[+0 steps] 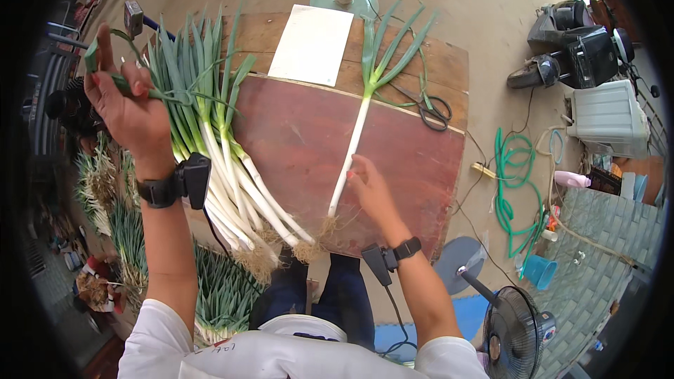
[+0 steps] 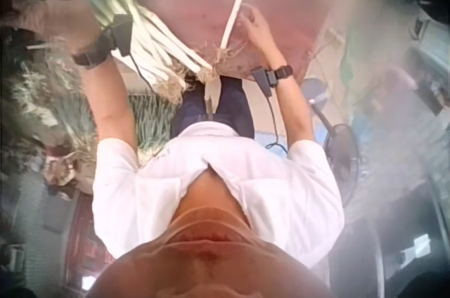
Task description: Bundling and organizing large leeks on a table using string.
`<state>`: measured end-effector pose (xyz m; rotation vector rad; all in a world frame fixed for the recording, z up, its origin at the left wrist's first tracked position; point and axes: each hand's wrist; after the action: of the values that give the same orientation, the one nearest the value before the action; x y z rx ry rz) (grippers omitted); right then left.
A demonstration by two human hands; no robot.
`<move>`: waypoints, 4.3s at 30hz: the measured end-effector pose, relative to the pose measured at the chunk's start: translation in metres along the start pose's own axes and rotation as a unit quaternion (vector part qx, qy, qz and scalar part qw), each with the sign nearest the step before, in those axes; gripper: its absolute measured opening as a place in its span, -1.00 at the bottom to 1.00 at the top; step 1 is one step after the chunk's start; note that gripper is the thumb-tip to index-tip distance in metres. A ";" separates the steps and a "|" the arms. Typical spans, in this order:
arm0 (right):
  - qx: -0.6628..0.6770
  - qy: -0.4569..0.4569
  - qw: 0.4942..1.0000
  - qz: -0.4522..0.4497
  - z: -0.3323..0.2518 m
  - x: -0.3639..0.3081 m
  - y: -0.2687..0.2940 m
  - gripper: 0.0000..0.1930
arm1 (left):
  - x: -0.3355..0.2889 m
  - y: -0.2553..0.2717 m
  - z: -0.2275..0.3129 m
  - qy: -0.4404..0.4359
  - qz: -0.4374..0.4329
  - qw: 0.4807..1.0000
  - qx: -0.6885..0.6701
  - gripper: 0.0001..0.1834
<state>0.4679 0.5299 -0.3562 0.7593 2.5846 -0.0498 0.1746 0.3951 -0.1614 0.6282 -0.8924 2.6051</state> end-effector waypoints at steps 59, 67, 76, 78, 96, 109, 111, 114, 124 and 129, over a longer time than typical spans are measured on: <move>0.094 0.081 0.878 0.462 -0.039 -0.035 0.129 -0.52 | -0.205 -0.025 -0.045 0.609 -0.032 0.786 0.099 -0.88; -0.475 0.114 0.830 -0.270 0.044 -0.006 -0.067 -0.55 | -0.184 -0.034 -0.014 0.559 -0.045 0.824 0.085 -0.77; -0.447 0.141 0.883 -0.019 0.045 0.039 0.031 -0.70 | -0.307 0.008 -0.100 0.574 -0.092 0.778 0.238 -0.74; -0.455 0.139 0.879 -0.037 0.041 0.040 0.044 -0.68 | -0.318 0.011 -0.107 0.601 -0.130 0.750 0.243 -0.73; -0.448 0.035 0.884 0.127 0.052 -0.002 0.132 -0.72 | -0.211 0.053 -0.162 0.282 -0.470 0.501 0.669 -0.87; -0.322 0.095 0.940 0.068 0.034 0.005 0.028 -0.81 | -0.232 0.076 -0.102 0.290 -0.456 0.447 0.713 -0.69; -0.390 0.010 0.921 -0.004 0.036 0.004 -0.005 -0.71 | -0.223 0.086 -0.095 0.320 -0.443 0.413 0.729 -0.45; -0.397 -0.028 0.918 0.004 0.049 0.009 -0.030 -0.67 | -0.204 0.098 -0.095 0.234 -0.430 0.405 0.772 -0.41; -0.295 -0.093 0.949 0.057 0.042 0.022 -0.019 -0.70 | -0.172 0.099 -0.067 0.228 -0.311 0.459 0.800 -0.39; -0.285 -0.132 0.949 0.016 0.048 0.033 -0.031 -0.67 | -0.172 0.136 -0.055 0.280 -0.324 0.441 0.789 -0.57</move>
<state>0.4463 0.5125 -0.4167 0.5275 2.1611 0.5453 0.2468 0.3015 -0.3539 0.1798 1.8673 1.7654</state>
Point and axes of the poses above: each hand's wrist, its own x-axis towards the middle knuckle, its own y-axis out of the back of the hand, z = x × y, and after that the axes turned 1 degree about x, right-handed
